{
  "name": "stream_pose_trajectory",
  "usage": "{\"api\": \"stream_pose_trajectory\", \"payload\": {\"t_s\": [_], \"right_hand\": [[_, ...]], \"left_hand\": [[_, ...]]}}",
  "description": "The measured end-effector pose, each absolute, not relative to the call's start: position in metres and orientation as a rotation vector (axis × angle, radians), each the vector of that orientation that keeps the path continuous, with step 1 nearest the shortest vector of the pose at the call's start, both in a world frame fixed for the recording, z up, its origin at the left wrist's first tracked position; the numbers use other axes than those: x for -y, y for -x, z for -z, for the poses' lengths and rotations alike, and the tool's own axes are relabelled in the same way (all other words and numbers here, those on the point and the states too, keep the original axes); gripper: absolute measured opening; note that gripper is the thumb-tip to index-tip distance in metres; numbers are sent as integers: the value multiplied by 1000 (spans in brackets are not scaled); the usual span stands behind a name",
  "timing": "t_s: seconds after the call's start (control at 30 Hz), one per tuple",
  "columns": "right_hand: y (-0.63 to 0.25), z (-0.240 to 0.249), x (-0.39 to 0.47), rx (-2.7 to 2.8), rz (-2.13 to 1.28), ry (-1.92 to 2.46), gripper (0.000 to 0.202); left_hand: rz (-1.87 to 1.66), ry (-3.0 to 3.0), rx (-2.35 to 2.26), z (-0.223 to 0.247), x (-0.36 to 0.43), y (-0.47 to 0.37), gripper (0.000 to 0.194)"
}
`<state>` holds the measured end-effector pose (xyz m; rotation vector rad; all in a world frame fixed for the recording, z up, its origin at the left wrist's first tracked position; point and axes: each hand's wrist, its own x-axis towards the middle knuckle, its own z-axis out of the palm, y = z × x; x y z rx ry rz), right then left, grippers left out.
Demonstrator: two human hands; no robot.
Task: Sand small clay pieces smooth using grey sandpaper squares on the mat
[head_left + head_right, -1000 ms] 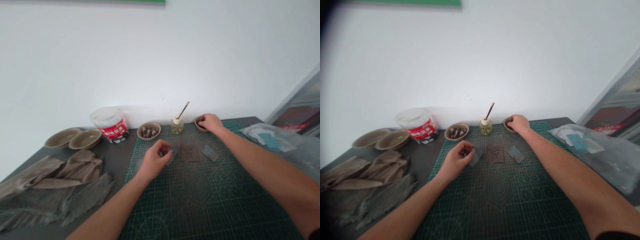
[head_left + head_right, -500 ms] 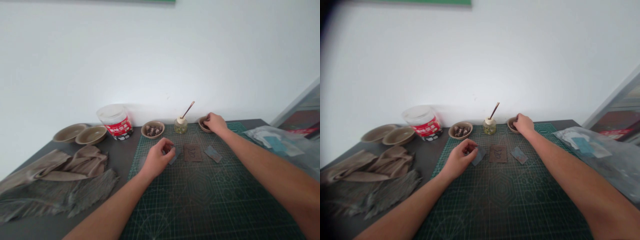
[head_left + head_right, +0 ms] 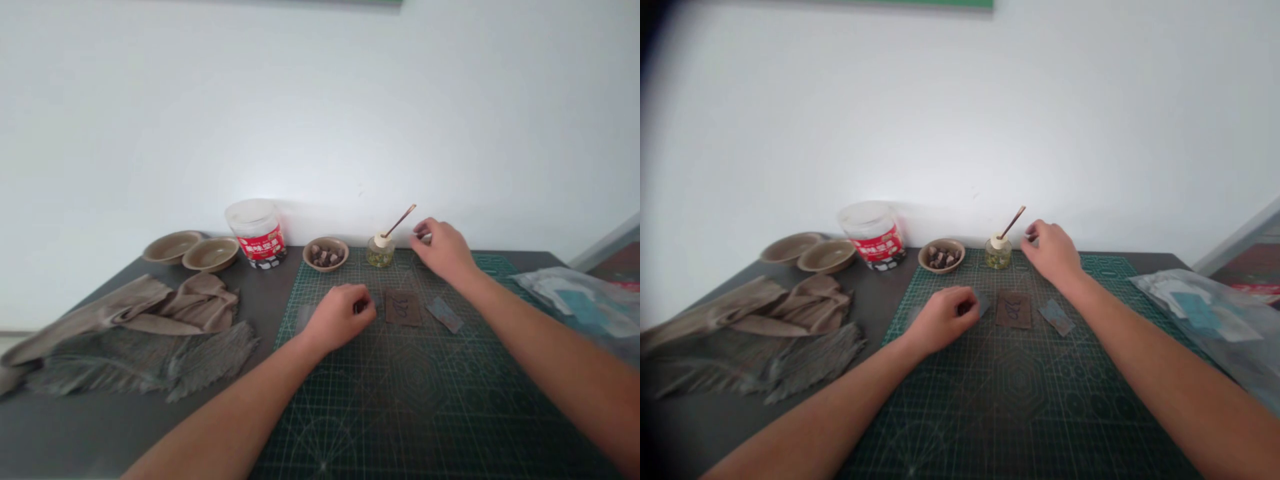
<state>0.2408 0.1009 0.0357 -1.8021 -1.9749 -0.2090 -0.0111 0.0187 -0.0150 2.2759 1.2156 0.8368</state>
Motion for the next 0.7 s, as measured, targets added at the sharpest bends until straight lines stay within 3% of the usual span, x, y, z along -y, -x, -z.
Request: {"api": "stream_pose_trajectory", "payload": {"t_s": [0.13,0.33,0.5,0.7], "right_hand": [[-149,-52,-80,2347,-17,1184,18],[-58,-40,-132,2611,-163,1277,16],[-46,-16,-165,2675,-281,1378,29],[-48,-14,-167,2468,-365,1404,23]], "left_hand": [[-756,-2472,-1081,16,-17,11,17],[-710,-2506,-985,20,-14,12,12],[-701,-2520,-1009,19,-16,14,16],[-744,-2454,-1011,14,-17,18,13]]}}
